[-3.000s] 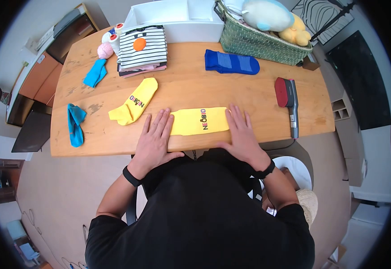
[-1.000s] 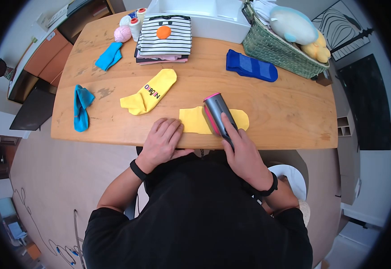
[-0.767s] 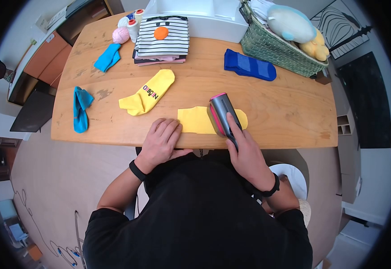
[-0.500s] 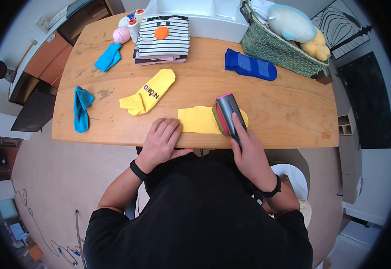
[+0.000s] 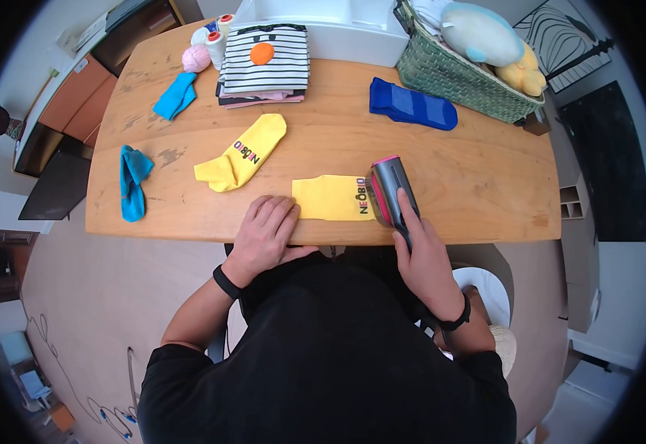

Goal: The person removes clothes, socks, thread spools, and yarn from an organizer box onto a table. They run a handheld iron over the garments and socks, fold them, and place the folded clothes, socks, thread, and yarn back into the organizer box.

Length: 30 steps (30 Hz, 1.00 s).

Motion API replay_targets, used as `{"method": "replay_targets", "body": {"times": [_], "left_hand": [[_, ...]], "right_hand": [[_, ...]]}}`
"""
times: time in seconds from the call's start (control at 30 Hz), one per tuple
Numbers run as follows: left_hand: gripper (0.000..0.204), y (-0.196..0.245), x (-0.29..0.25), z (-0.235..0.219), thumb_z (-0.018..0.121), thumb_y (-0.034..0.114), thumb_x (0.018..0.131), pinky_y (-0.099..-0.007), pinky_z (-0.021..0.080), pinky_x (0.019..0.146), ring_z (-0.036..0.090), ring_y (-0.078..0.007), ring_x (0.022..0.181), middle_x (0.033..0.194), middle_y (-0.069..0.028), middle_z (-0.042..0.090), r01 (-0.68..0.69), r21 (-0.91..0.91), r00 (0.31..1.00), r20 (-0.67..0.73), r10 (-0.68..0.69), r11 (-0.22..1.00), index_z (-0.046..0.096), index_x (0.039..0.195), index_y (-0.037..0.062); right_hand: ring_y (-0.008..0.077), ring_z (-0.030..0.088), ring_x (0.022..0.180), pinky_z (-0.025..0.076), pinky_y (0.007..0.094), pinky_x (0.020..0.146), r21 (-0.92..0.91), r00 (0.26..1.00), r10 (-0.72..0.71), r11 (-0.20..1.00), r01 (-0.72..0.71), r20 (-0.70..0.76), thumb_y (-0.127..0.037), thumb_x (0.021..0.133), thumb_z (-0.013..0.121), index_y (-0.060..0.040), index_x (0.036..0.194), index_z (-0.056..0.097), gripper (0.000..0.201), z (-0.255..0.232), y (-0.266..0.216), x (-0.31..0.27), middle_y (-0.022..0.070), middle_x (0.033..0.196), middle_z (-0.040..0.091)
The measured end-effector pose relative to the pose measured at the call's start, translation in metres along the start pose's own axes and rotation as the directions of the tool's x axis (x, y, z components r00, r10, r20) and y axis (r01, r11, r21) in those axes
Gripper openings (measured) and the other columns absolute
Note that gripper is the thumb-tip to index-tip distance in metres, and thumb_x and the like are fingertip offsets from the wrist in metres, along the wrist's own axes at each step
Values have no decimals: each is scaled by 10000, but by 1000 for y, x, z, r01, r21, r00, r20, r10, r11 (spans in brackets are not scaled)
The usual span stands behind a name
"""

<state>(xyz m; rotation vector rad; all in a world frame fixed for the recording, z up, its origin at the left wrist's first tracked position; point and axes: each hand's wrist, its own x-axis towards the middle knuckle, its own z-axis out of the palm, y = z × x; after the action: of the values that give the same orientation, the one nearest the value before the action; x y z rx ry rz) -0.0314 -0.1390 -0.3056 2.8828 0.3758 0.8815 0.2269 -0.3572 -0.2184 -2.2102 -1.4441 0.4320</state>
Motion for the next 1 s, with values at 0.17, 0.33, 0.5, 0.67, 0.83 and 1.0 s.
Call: {"method": "replay_targets", "body": {"times": [0.17,0.33,0.5,0.67,0.83,1.0], "left_hand": [[776,1,1,-1,928,581,857,-552,534,1153,694,-386,1231,1293,-212,713,2,-4,1000,-11,-2,1000,739,1240,-67],[814,0,-2,2,974,593,818,-556,542,1156,708,-408,1231,1322,-205,729,13,1,1000,-5,-13,1000,738,1256,-52],[816,0,0,4,978,584,810,-552,547,1133,710,-403,1217,1309,-209,727,-1,-4,1000,-12,1,1000,732,1246,-60],[805,0,0,3,983,569,804,-549,551,1109,711,-403,1201,1295,-209,725,-9,-4,1000,-19,9,1000,727,1233,-63],[802,0,3,2,987,565,804,-548,554,1103,709,-407,1193,1292,-211,721,-8,-11,1000,-21,7,1000,723,1229,-62],[804,-1,1,4,985,565,808,-548,553,1100,707,-409,1196,1292,-213,720,-4,-17,1000,-13,4,1000,723,1231,-66]], "right_hand": [[478,683,834,579,568,772,-13,992,-83,997,82,-93,-71,1094,692,-236,1849,341,850,1,12,2,247,1010,619],[483,685,824,582,573,769,-44,993,-63,997,59,-99,-71,1096,689,-220,1851,334,847,1,15,-5,248,1008,620],[487,683,824,580,575,765,-43,992,-62,997,58,-111,-70,1096,687,-212,1849,337,842,-2,20,-13,250,1015,623],[496,683,843,576,579,779,-19,993,-54,998,52,-109,-70,1093,690,-215,1848,335,847,-2,18,-2,254,1027,620],[499,691,865,582,575,794,25,992,-101,994,103,-74,-77,1092,695,-220,1843,339,843,7,2,-1,255,1033,620],[511,713,867,604,585,782,-20,998,-67,998,67,-8,-95,1093,699,-242,1838,351,835,7,1,-13,256,1062,637]]}}
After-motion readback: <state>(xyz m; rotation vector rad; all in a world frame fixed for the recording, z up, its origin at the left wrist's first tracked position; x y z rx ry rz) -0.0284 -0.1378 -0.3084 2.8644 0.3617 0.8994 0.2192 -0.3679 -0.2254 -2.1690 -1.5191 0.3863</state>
